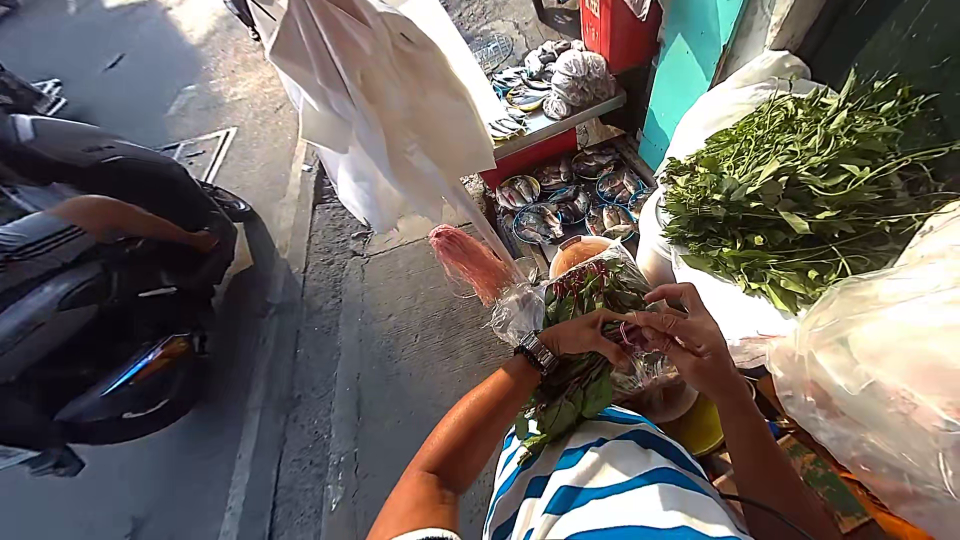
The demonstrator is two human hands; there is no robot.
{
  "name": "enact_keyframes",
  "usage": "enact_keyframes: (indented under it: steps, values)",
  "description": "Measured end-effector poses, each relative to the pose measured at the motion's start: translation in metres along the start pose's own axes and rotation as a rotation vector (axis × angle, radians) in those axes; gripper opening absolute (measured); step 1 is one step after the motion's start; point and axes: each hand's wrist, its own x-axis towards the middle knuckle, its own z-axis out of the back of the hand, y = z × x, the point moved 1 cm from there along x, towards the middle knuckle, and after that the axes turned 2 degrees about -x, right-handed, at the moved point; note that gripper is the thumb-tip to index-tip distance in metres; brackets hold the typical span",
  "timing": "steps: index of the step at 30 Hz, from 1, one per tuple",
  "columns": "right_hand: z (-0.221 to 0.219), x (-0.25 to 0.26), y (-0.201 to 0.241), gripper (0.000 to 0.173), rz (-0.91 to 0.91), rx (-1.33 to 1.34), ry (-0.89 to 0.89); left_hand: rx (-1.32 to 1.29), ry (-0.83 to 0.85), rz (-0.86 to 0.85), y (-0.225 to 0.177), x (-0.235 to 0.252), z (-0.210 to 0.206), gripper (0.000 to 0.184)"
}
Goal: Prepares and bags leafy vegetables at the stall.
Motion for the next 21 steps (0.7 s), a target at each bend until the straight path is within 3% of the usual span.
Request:
enact_keyframes:
  steps: [3,6,11,14,16,17,21]
  values:
    - [-0.014,-0.004,-0.004,0.023,0.141,-0.182,0.026,-0.071,-0.105,0.010,0.002,-0.002,0.000,0.030]
    - [-0.025,-0.012,-0.017,0.017,0.201,-0.123,-0.018,-0.077,-0.185,-0.029,0.002,-0.006,0.005,0.044]
    - [-0.038,-0.021,-0.044,0.012,0.059,0.068,-0.175,-0.051,-0.214,-0.135,-0.010,-0.013,0.006,0.077]
    - [-0.034,-0.020,-0.055,0.018,-0.058,0.402,-0.174,0.017,-0.219,-0.122,-0.020,-0.015,0.004,0.080]
    - [-0.022,-0.020,-0.056,0.027,-0.192,0.703,-0.246,0.212,-0.250,-0.083,-0.028,-0.018,0.004,0.081]
    - [-0.012,-0.019,-0.052,0.033,-0.268,0.733,-0.261,0.351,-0.273,-0.043,-0.033,-0.019,0.005,0.084]
    - [0.000,-0.009,-0.025,0.059,-0.588,0.465,0.040,0.950,-0.228,0.280,-0.046,-0.010,-0.008,0.109]
